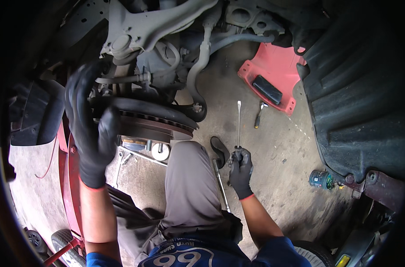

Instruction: The person works on the front wheel area of a red car, using a ratchet and other hand tools to remove bolts and components from the suspension and brake assembly. They handle the brake caliper, rotor, and coil spring area, then retrieve a new part from a box.

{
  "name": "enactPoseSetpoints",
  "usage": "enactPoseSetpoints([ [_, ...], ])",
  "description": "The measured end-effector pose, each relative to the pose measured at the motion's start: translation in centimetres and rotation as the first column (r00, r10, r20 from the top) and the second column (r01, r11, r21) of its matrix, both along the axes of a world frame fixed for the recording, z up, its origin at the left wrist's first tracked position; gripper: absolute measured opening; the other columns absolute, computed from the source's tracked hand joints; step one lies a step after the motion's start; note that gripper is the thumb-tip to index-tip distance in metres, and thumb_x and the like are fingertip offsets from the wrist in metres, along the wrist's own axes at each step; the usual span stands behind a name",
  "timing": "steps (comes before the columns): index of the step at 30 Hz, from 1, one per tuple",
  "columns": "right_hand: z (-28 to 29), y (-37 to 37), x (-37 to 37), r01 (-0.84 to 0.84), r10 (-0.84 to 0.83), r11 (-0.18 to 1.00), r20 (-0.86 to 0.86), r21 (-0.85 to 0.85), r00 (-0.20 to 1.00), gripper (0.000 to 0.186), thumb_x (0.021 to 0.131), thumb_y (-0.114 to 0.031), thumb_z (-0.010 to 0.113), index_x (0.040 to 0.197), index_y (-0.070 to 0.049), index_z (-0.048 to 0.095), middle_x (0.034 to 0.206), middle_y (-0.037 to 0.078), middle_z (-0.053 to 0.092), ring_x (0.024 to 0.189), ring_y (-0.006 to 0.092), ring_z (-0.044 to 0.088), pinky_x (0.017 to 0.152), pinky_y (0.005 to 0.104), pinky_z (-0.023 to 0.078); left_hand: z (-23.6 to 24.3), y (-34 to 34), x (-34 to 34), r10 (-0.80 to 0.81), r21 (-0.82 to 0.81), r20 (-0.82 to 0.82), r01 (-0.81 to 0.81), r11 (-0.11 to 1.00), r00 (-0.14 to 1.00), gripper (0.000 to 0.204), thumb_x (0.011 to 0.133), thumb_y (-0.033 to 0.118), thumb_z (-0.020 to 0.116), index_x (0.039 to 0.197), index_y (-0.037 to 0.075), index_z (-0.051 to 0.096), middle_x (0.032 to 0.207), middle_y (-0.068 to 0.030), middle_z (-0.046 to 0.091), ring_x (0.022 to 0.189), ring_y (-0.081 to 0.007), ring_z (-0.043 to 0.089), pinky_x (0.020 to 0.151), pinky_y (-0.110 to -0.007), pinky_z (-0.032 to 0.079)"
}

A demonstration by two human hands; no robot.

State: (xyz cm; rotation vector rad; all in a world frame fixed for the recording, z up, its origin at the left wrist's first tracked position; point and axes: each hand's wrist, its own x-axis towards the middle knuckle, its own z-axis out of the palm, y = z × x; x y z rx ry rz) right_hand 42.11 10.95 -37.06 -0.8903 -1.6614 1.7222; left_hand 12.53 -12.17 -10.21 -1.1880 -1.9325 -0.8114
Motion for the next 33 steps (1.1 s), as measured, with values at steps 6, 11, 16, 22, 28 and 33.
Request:
enactPoseSetpoints([
  [6, 15.0, -9.6, -1.1, -0.227, 0.245, 0.966, -0.149, 0.126, 0.958, 0.029, 0.099, 0.001, 0.058, 0.127, 0.0, 0.052, 0.1, 0.008, 0.061, 0.075, 0.0076, 0.055, 0.064, 0.0254, 0.049, -2.4, 0.4, 9.6, -0.486, 0.416, 0.706, 0.253, 0.873, 0.515, 0.062, 0.091, 0.027, 0.08, 0.137, -0.005, 0.053, 0.121, -0.0188, 0.062, 0.098, -0.03, 0.066, 0.081, -0.037, 0.055],
  [11, 19.4, -17.7, -0.3, -0.255, 0.237, 0.887, 0.093, 0.385, 0.967, 0.021, 0.09, 0.0, 0.068, 0.111, 0.001, 0.063, 0.094, 0.011, 0.068, 0.068, 0.0157, 0.061, 0.065, 0.0292, 0.052, -2.6, -1.6, 9.8, -0.626, 0.515, 0.658, 0.357, 0.779, 0.417, 0.019, 0.104, 0.018, 0.055, 0.101, -0.001, 0.059, 0.082, -0.0129, 0.061, 0.07, -0.0199, 0.058, 0.063, -0.032, 0.046],
  [16, 21.7, -22.7, 0.5, -0.121, 0.036, 0.852, 0.172, 0.509, 0.984, 0.019, 0.085, -0.005, 0.073, 0.103, -0.001, 0.068, 0.088, 0.013, 0.072, 0.067, 0.0251, 0.067, 0.068, 0.0369, 0.055, -1.3, -3.6, 10.9, -0.737, 0.714, 0.675, 0.274, 0.645, -0.024, 0.043, 0.114, 0.028, 0.039, 0.086, 0.001, 0.056, 0.069, -0.0074, 0.059, 0.063, -0.0155, 0.055, 0.062, -0.031, 0.043],
  [22, 23.3, -26.0, 3.8, -0.07, -0.145, 0.704, 0.24, 0.707, 0.96, 0.018, 0.087, -0.007, 0.072, 0.103, -0.002, 0.065, 0.087, 0.013, 0.071, 0.069, 0.0279, 0.066, 0.066, 0.038, 0.053, -1.0, -5.1, 11.3, -0.726, 0.731, 0.669, 0.327, 0.6, -0.163, 0.055, 0.114, 0.035, 0.037, 0.079, -0.001, 0.059, 0.067, -0.0095, 0.059, 0.063, -0.0176, 0.056, 0.063, -0.035, 0.045],
  [28, 21.9, -27.7, 8.9, 0.279, -0.407, 0.568, -0.03, 0.774, 0.913, 0.016, 0.099, -0.018, 0.062, 0.095, -0.004, 0.056, 0.095, 0.015, 0.064, 0.087, 0.0286, 0.064, 0.077, 0.0393, 0.051, 0.9, -4.1, 1.3, -0.725, 0.767, 0.406, 0.224, 0.601, 0.556, 0.054, 0.112, 0.041, 0.038, 0.097, -0.002, 0.067, 0.084, -0.0125, 0.07, 0.079, -0.0225, 0.068, 0.079, -0.036, 0.054],
  [33, 32.2, -26.8, 15.9, 0.374, -0.671, 0.036, -0.255, 0.927, 0.696, 0.026, 0.104, -0.024, 0.057, 0.097, 0.001, 0.06, 0.106, 0.017, 0.065, 0.098, 0.0272, 0.064, 0.085, 0.0419, 0.052, -1.2, -2.5, -3.7, -0.212, 0.12, 0.385, 0.179, 0.977, 0.898, 0.036, 0.1, 0.037, 0.064, 0.097, 0.002, 0.07, 0.086, -0.0157, 0.072, 0.074, -0.0296, 0.07, 0.07, -0.042, 0.054],
])
